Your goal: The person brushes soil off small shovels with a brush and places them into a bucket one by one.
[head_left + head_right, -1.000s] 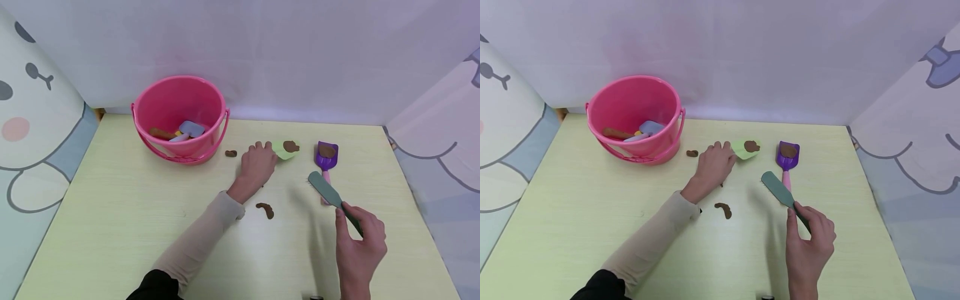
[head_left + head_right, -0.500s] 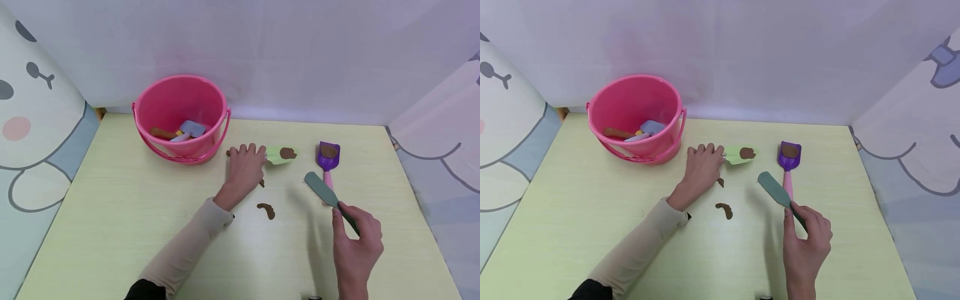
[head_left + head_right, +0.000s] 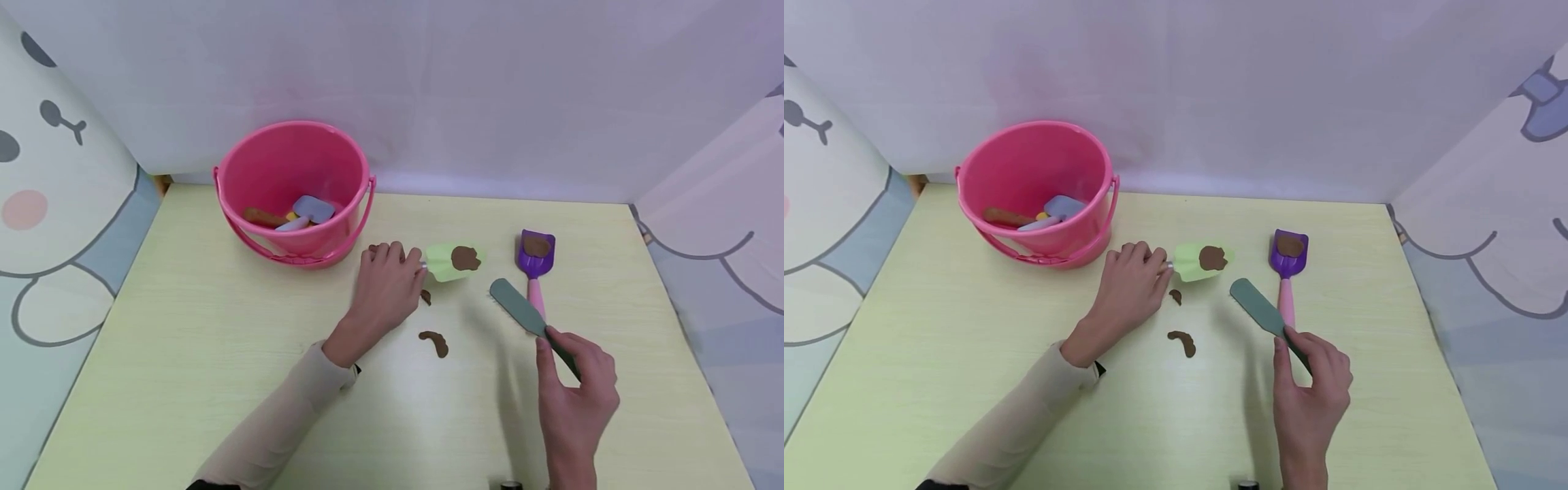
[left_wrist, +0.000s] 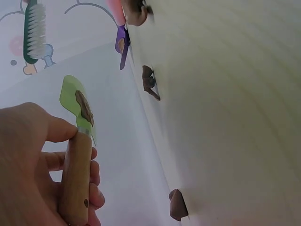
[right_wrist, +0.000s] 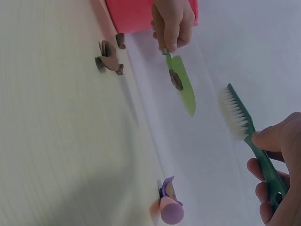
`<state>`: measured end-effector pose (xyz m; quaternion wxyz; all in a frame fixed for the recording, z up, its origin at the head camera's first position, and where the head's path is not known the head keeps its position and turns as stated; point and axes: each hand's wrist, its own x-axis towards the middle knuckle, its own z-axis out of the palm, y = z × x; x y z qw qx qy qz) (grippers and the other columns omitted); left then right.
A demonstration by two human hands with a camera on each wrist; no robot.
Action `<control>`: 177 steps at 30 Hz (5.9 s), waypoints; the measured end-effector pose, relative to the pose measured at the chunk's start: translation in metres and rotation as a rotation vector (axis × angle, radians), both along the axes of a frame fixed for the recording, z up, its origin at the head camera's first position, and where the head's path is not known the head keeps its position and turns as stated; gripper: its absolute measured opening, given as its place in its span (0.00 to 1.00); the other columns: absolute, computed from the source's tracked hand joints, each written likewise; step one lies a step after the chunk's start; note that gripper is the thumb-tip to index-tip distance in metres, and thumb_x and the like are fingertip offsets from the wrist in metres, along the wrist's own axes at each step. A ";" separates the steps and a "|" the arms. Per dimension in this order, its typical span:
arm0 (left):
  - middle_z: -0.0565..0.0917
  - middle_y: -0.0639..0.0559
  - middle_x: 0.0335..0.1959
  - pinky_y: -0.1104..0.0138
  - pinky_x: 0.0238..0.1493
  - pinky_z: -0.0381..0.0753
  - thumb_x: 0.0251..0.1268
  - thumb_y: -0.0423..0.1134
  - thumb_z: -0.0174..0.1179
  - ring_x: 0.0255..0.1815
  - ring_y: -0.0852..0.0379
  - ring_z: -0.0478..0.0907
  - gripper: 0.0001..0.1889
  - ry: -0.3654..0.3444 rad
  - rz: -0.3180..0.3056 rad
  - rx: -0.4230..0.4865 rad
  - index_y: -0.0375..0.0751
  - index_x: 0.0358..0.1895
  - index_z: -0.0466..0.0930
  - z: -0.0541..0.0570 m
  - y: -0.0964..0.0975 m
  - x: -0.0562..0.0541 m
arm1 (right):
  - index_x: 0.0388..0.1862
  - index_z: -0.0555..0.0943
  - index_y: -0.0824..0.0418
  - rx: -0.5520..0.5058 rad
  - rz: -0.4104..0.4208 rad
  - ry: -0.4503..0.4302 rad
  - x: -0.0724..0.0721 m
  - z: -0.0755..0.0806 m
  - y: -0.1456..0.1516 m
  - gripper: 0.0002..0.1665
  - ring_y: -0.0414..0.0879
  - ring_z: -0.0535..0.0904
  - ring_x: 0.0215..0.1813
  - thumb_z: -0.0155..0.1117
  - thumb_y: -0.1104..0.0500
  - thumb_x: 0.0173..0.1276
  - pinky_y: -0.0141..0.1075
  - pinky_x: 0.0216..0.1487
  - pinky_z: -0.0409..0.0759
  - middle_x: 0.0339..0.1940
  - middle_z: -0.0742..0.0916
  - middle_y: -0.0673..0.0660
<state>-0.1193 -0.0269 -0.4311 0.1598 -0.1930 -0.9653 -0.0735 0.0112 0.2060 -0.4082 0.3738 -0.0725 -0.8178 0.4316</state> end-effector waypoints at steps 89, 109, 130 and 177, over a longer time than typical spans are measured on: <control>0.84 0.45 0.34 0.61 0.36 0.76 0.57 0.47 0.73 0.34 0.50 0.76 0.13 0.150 -0.043 0.034 0.44 0.41 0.89 0.042 -0.051 0.068 | 0.43 0.92 0.61 0.429 0.127 0.175 -0.017 -0.009 -0.057 0.15 0.60 0.77 0.41 0.75 0.71 0.56 0.45 0.46 0.63 0.37 0.89 0.60; 0.83 0.46 0.34 0.61 0.36 0.75 0.57 0.47 0.73 0.34 0.50 0.75 0.13 0.161 -0.037 0.049 0.44 0.41 0.88 0.047 -0.047 0.070 | 0.41 0.92 0.63 0.435 0.092 0.254 -0.014 -0.010 -0.066 0.08 0.62 0.75 0.39 0.72 0.67 0.63 0.46 0.44 0.62 0.36 0.88 0.64; 0.81 0.46 0.30 0.62 0.34 0.73 0.57 0.46 0.72 0.32 0.52 0.74 0.11 0.162 -0.017 0.072 0.44 0.37 0.87 0.046 -0.049 0.071 | 0.43 0.92 0.63 0.428 0.080 0.208 -0.015 -0.013 -0.060 0.13 0.64 0.74 0.41 0.73 0.70 0.58 0.49 0.44 0.63 0.37 0.88 0.65; 0.83 0.46 0.33 0.63 0.34 0.75 0.54 0.49 0.76 0.33 0.51 0.77 0.16 0.217 -0.014 0.058 0.42 0.38 0.87 0.054 -0.048 0.074 | 0.40 0.92 0.64 0.314 0.017 0.245 -0.011 -0.004 -0.071 0.14 0.65 0.74 0.41 0.75 0.74 0.53 0.41 0.50 0.62 0.36 0.87 0.67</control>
